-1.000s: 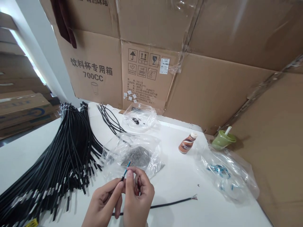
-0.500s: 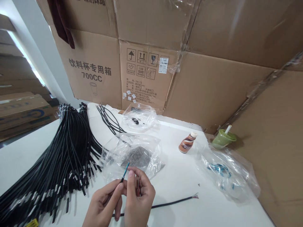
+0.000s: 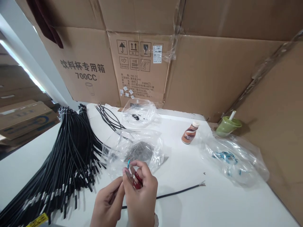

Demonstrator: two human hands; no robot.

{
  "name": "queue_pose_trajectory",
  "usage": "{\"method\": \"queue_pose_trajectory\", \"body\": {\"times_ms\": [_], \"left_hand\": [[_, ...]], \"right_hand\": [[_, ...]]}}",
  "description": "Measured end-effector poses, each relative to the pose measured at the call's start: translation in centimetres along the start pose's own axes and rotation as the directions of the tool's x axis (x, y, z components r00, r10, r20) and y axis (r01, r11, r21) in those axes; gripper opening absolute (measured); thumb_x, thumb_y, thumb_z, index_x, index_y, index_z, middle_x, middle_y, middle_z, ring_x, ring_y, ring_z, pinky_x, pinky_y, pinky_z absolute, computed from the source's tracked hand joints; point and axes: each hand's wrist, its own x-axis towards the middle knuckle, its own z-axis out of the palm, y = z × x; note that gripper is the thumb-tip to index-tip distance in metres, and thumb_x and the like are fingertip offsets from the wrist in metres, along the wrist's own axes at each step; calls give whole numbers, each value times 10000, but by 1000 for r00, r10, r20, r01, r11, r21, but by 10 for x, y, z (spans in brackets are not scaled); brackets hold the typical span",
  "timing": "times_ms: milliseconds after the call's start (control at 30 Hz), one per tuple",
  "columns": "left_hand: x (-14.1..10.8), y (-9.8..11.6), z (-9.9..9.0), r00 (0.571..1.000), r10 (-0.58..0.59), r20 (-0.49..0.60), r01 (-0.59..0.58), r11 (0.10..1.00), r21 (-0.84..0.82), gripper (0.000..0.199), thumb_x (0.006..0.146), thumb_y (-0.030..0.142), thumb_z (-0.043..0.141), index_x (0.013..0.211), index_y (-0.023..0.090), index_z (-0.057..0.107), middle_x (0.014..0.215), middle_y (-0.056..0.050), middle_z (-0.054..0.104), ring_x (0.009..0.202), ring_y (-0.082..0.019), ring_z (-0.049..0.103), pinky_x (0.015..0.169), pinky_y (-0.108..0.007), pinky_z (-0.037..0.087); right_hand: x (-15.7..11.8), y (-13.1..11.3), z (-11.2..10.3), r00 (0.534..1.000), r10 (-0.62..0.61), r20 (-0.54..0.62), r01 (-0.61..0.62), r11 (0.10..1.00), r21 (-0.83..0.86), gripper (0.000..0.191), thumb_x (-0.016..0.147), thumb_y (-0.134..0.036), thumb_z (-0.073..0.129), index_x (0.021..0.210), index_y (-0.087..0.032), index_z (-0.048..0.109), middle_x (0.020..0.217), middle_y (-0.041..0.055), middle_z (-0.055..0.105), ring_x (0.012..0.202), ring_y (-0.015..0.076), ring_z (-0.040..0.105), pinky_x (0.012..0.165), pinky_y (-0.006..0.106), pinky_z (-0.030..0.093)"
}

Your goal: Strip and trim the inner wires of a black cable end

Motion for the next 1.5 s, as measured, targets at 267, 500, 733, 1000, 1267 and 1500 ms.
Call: {"method": "queue_pose_trajectory", "body": {"times_ms": [267,500,733,1000,1267,1500], "left_hand": [[0,-4,6,996,61,-61,-52,989,141,285,825,354,527,624,184,635,464,41,376,412,-84,277,387,-200,216],[5,-5,9,997,-7,-77,18,990,142,334,830,409,523,580,188,542,532,29,506,407,-71,264,377,-204,201],[1,-4,7,995,87,-58,-71,968,241,342,847,366,500,561,186,551,492,47,429,416,-70,244,415,-220,196],[1,-3,6,976,215,-38,-197,942,270,316,845,338,515,571,190,569,484,47,458,427,-71,301,459,-199,271],[17,-23,-10,912,385,143,-411,847,338,238,895,294,490,705,200,599,527,42,589,385,-67,421,414,-150,341],[21,-25,-16,902,397,168,-430,852,298,250,904,291,470,718,208,614,562,40,643,376,-70,444,409,-150,370]], "right_hand": [[10,-1,-3,1000,10,20,-11,998,59,292,780,-438,664,733,-176,542,539,-79,292,490,62,251,400,153,278],[20,8,-8,985,0,172,-39,974,222,298,825,-458,634,779,-177,547,528,-88,326,422,42,283,371,151,311],[31,-8,-18,940,-48,339,-9,987,163,182,734,-263,649,749,-197,480,498,-125,243,385,29,240,376,158,301],[39,-18,-28,922,-73,381,104,993,-61,127,684,-262,586,730,-183,498,505,-119,238,466,42,209,435,167,285],[59,-43,-38,810,148,567,104,916,-388,121,692,-181,558,808,-185,525,617,-48,559,554,86,491,559,208,383],[63,-60,-48,646,-231,728,713,522,-467,206,689,-74,545,808,-222,624,541,-81,553,478,75,437,517,207,304]]}}
